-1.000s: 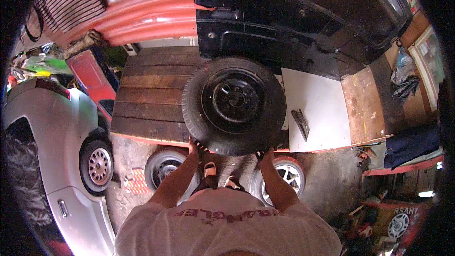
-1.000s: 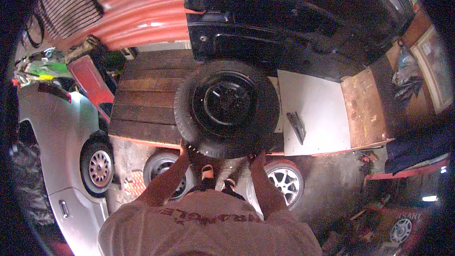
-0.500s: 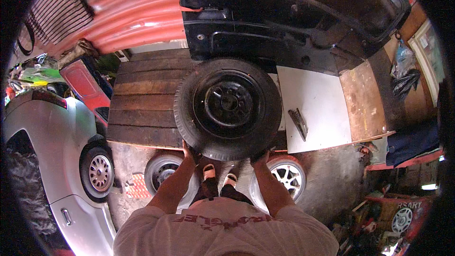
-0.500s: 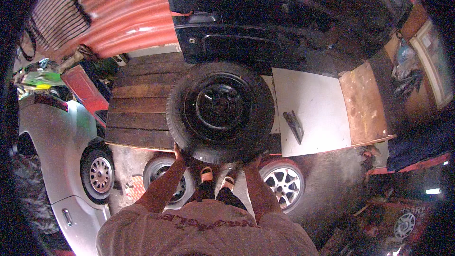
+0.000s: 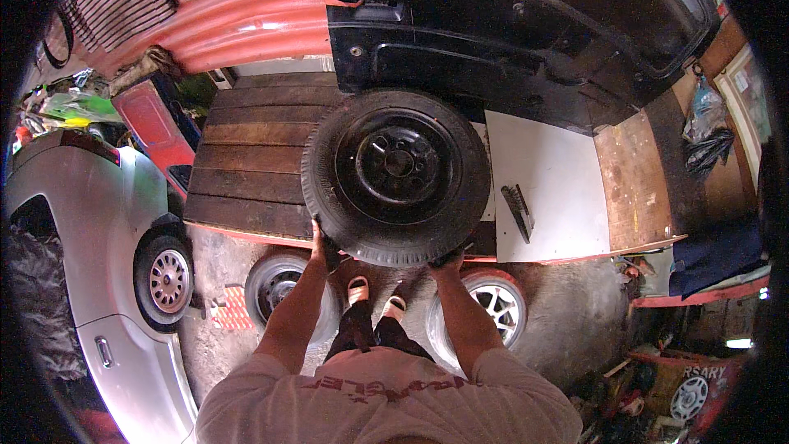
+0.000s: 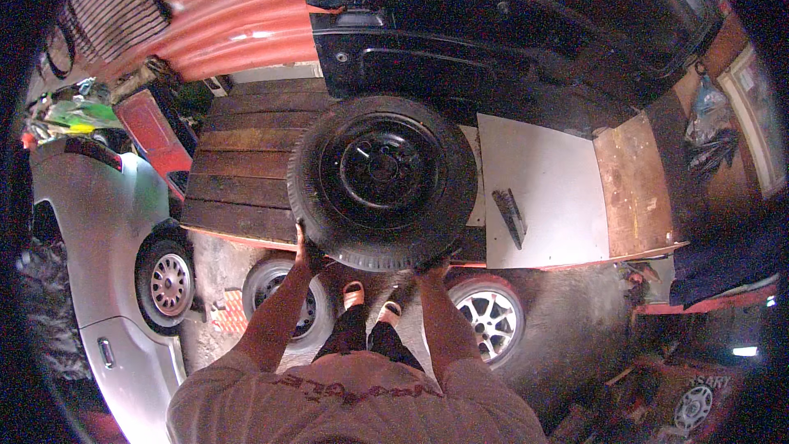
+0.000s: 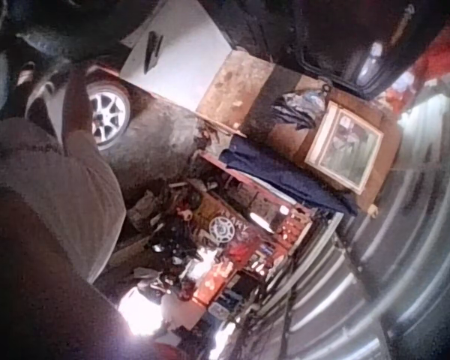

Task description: The person uses a metal tool to scrape and clean the inner rim of a car tire placed on a wooden workbench. They repeatedly rotate the tire and scrape different sections of the rim, then flip the tire over to continue cleaning the opposite side.

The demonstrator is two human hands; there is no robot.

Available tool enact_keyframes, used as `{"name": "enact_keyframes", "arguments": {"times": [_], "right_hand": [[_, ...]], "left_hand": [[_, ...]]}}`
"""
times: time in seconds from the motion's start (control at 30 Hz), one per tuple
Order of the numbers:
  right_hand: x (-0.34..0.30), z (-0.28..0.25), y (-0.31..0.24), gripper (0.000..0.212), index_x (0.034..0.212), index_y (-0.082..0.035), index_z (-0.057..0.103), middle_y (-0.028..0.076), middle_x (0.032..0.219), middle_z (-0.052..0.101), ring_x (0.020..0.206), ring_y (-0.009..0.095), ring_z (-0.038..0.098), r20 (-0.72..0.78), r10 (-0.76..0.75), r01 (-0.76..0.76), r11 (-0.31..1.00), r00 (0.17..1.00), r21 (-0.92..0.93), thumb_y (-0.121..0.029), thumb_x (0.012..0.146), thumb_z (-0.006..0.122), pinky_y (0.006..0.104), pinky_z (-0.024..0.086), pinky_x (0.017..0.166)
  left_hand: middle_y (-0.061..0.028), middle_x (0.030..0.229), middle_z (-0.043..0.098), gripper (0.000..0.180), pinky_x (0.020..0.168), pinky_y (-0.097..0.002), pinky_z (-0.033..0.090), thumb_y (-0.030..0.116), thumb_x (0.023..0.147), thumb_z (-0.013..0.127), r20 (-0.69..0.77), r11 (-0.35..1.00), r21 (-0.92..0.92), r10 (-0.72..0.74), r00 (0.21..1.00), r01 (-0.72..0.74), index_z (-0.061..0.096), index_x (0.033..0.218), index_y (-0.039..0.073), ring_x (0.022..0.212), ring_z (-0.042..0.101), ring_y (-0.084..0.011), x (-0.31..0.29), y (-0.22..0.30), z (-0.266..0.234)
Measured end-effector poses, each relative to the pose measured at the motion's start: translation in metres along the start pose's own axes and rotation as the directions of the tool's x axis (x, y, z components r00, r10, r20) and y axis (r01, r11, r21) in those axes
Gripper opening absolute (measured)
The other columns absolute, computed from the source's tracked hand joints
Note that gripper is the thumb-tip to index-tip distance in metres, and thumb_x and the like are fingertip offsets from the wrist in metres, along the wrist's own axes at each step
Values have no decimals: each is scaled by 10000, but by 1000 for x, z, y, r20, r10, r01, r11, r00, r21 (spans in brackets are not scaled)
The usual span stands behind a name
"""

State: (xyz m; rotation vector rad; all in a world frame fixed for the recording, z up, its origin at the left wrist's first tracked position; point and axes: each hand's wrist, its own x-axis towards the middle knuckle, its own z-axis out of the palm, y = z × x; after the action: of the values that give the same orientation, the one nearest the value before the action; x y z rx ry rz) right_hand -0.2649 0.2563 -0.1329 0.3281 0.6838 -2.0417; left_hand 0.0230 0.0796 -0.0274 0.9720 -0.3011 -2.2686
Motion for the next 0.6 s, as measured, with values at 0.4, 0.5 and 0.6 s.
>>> {"name": "enact_keyframes", "arguments": {"times": [0.4, 0.5, 0.6], "right_hand": [[-35, 87, 1, 482, 1316, -107, 497, 90, 1339, 529, 1223, 333, 488, -69, 15, -11, 998, 998, 58, -378, 929, 400, 500, 387, 1031], [-51, 106, 2, 486, 1309, -96, 500, 101, 1316, 544, 1199, 343, 501, -132, 29, -18, 996, 991, 85, -384, 930, 402, 513, 388, 1024], [-42, 84, 3, 500, 1314, -87, 499, 110, 1337, 530, 1206, 344, 499, -78, 7, 6, 987, 997, 159, -389, 929, 396, 525, 388, 1022]], "left_hand": [[-106, 1496, 348, 851, 1038, -532, 332, 710, 826, 347, -73, 953, -259, 143, 987, -157, 315, 1460, 144, 1308, 363, -371, 41, -28, -35], [-117, 1435, 425, 708, 1059, -541, 316, 588, 877, 345, -197, 893, -371, 193, 961, -255, 389, 1413, 128, 1292, 386, -377, 38, -33, -21], [-117, 1404, 458, 662, 1059, -527, 325, 548, 890, 339, -295, 942, -281, 96, 951, -182, 416, 1392, 123, 1279, 399, -381, 29, -23, -13]]}}
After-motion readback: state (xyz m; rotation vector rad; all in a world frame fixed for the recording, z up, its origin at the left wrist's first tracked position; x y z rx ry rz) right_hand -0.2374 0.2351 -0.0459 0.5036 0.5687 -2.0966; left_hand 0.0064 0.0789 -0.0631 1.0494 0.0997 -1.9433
